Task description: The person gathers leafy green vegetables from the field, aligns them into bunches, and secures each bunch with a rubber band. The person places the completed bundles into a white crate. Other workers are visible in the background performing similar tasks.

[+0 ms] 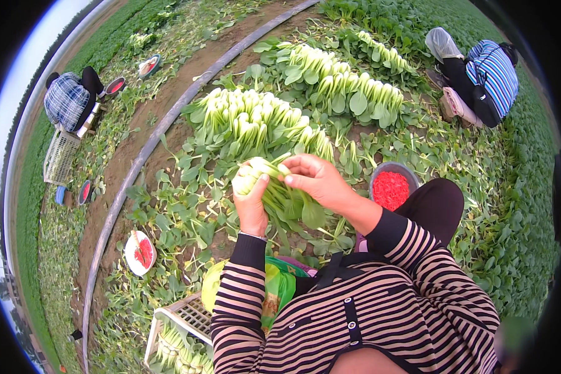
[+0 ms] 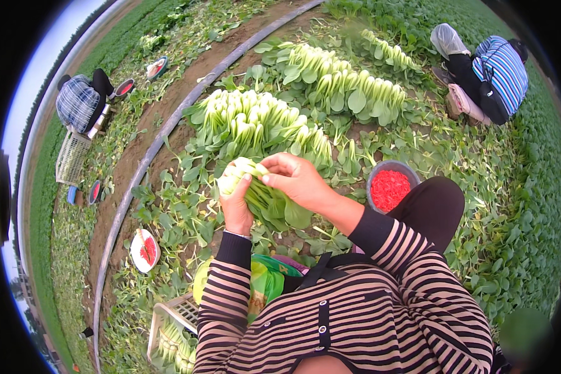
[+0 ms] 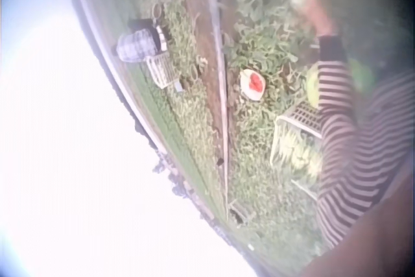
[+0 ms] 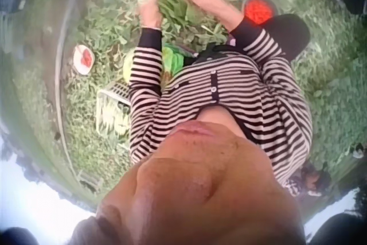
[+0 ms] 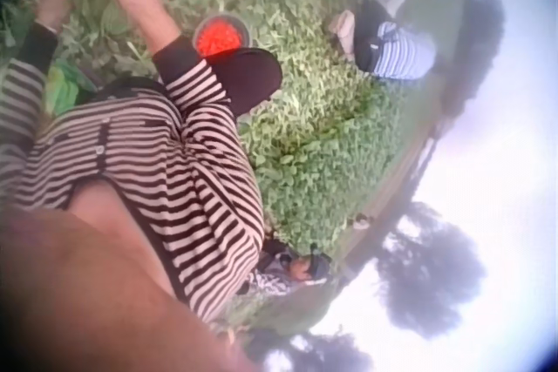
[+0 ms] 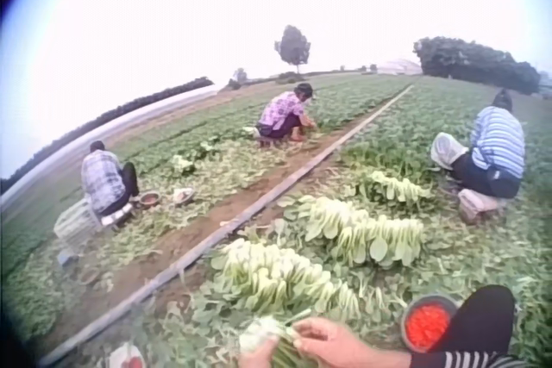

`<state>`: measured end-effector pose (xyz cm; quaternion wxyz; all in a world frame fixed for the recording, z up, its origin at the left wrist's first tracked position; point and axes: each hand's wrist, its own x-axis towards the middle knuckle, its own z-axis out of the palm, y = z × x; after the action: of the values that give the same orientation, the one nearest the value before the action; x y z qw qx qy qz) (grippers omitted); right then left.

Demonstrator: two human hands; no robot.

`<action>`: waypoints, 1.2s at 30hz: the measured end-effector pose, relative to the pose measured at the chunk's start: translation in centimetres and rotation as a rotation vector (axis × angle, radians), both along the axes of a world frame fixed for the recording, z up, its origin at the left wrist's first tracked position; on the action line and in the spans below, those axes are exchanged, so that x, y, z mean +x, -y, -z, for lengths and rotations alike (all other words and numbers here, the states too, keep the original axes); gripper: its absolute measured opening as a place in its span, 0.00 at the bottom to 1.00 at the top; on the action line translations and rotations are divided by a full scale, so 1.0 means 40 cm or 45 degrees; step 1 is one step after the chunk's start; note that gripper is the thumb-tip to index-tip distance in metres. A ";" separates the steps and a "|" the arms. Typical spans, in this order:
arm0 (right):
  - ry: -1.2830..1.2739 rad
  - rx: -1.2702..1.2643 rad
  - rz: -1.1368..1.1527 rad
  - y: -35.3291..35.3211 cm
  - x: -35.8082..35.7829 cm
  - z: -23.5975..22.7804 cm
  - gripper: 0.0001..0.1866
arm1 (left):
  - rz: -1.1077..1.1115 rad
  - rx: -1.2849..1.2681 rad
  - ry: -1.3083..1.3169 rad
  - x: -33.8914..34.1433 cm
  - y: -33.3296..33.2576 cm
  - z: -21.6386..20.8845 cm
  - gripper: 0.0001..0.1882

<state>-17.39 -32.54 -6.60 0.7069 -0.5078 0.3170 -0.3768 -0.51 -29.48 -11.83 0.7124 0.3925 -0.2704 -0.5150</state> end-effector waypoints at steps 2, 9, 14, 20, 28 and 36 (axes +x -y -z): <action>-0.251 -0.309 0.040 -0.006 0.029 0.005 0.12 | 0.033 -0.018 -0.032 -0.017 -0.005 0.000 0.24; -0.333 -0.704 0.293 -0.028 0.074 0.057 0.12 | 0.028 0.020 -0.143 -0.032 -0.017 0.006 0.24; -0.152 -0.383 0.276 -0.033 0.105 0.101 0.13 | -0.007 0.070 -0.161 -0.022 -0.021 0.030 0.24; 0.062 -0.126 0.280 -0.033 0.128 0.129 0.18 | 0.028 0.038 -0.159 -0.015 -0.024 0.033 0.25; -0.095 -0.405 0.341 -0.051 0.130 0.125 0.21 | 0.107 0.073 -0.082 -0.012 -0.036 0.030 0.31; -0.256 -0.749 0.365 -0.065 0.143 0.135 0.28 | 0.251 0.053 -0.085 0.016 -0.028 0.023 0.37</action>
<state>-11.68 -29.92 -11.99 0.4353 -0.6748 0.3309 -0.4956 0.15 -28.37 -12.76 0.6587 0.3612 -0.2731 -0.6008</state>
